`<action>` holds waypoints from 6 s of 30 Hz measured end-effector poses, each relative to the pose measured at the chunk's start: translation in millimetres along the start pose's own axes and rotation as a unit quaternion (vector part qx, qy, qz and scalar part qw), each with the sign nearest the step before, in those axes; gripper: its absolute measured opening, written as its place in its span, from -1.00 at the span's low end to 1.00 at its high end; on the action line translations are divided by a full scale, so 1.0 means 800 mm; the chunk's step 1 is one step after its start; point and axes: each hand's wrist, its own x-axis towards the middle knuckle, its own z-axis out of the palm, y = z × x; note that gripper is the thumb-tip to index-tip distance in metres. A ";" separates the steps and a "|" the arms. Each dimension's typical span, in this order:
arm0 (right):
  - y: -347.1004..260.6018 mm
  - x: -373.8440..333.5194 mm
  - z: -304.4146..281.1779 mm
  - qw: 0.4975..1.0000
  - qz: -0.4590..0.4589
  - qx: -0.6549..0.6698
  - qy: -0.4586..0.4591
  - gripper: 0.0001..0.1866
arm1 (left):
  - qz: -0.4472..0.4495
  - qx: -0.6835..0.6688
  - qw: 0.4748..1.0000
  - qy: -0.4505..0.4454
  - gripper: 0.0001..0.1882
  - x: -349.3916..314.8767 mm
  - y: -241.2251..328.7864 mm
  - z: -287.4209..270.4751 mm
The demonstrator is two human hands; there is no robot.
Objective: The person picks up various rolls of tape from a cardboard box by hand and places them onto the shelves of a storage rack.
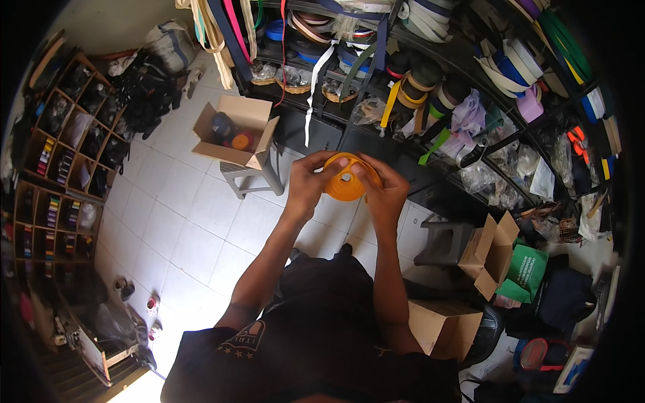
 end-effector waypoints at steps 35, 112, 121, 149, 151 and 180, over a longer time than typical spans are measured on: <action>0.082 0.100 -0.195 0.988 0.092 0.014 -0.121 -0.65 | 0.030 0.212 0.974 0.070 -0.63 0.047 -0.105 0.162; 0.095 0.219 -0.114 0.988 0.078 0.004 0.131 -0.67 | -0.135 -0.038 0.984 -0.108 -0.61 0.273 -0.080 0.119; 0.115 0.212 -0.156 0.965 -0.010 0.038 0.258 -0.63 | -0.108 -0.222 0.967 0.059 -0.56 0.241 -0.111 0.230; 0.107 0.223 -0.266 0.978 -0.037 -0.133 0.155 -0.76 | -0.123 -0.193 0.972 0.059 -0.53 0.257 -0.104 0.275; 0.112 0.220 -0.245 0.976 -0.059 -0.130 0.164 -0.76 | -0.116 -0.212 0.966 0.091 -0.54 0.257 -0.102 0.272; 0.067 0.218 -0.023 0.929 -0.025 0.053 0.364 -0.64 | -0.106 -0.277 0.955 -0.007 -0.55 0.231 -0.063 0.134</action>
